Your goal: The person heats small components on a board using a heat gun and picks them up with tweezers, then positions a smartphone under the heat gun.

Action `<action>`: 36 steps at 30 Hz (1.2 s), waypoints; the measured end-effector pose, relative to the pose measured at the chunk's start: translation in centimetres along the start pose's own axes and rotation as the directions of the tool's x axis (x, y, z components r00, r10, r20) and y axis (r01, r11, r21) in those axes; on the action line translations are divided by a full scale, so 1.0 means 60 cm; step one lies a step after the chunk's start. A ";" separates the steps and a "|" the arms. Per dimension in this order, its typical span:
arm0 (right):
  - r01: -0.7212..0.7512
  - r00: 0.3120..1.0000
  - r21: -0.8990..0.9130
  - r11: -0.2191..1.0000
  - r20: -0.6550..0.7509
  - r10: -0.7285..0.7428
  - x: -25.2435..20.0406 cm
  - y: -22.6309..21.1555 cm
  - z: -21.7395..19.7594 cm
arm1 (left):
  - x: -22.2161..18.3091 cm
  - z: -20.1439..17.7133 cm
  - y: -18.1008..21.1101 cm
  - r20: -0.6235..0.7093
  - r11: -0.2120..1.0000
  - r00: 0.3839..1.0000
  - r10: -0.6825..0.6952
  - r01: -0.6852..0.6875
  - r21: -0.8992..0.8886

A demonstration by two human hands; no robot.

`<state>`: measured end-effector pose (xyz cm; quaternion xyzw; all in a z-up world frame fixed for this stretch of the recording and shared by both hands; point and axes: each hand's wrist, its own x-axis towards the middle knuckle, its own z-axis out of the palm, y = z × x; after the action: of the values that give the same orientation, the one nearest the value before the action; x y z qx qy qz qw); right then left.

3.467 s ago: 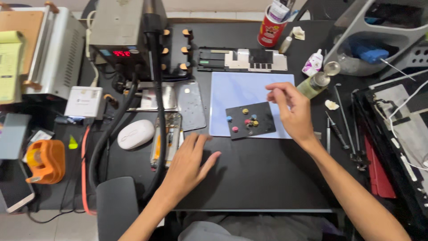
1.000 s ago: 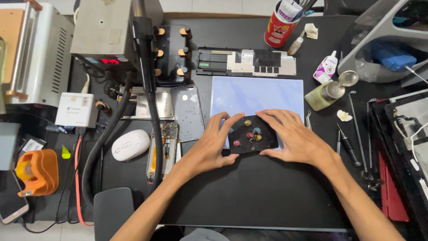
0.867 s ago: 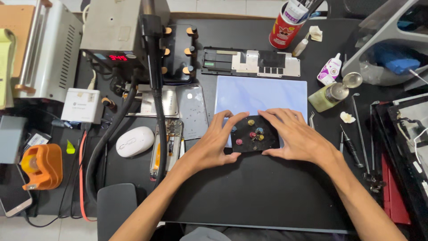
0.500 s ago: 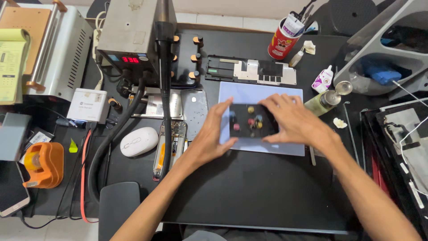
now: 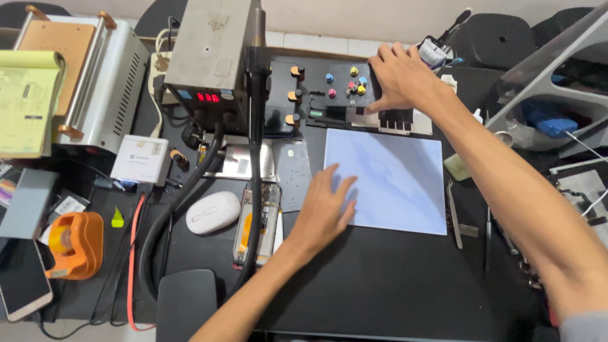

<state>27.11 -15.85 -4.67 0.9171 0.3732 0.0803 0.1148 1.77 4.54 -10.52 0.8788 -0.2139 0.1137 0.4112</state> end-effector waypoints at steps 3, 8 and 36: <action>-0.051 0.997 0.039 0.998 0.058 0.049 0.047 0.016 0.019 | -0.002 0.011 -0.004 0.000 0.986 0.989 0.148 -0.148 0.076; -0.095 0.990 0.088 0.992 0.114 0.085 0.100 0.033 0.050 | -0.006 0.040 -0.020 0.100 0.950 0.978 0.183 -0.202 0.238; -0.200 0.890 0.238 0.950 0.450 0.075 0.139 0.052 0.113 | 0.002 0.052 -0.023 0.249 0.877 0.953 0.172 -0.263 0.402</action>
<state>36.68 -13.15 -9.84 0.9429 0.2791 -0.1721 0.0594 2.63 2.88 -13.39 0.9248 -0.3228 0.1124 0.1672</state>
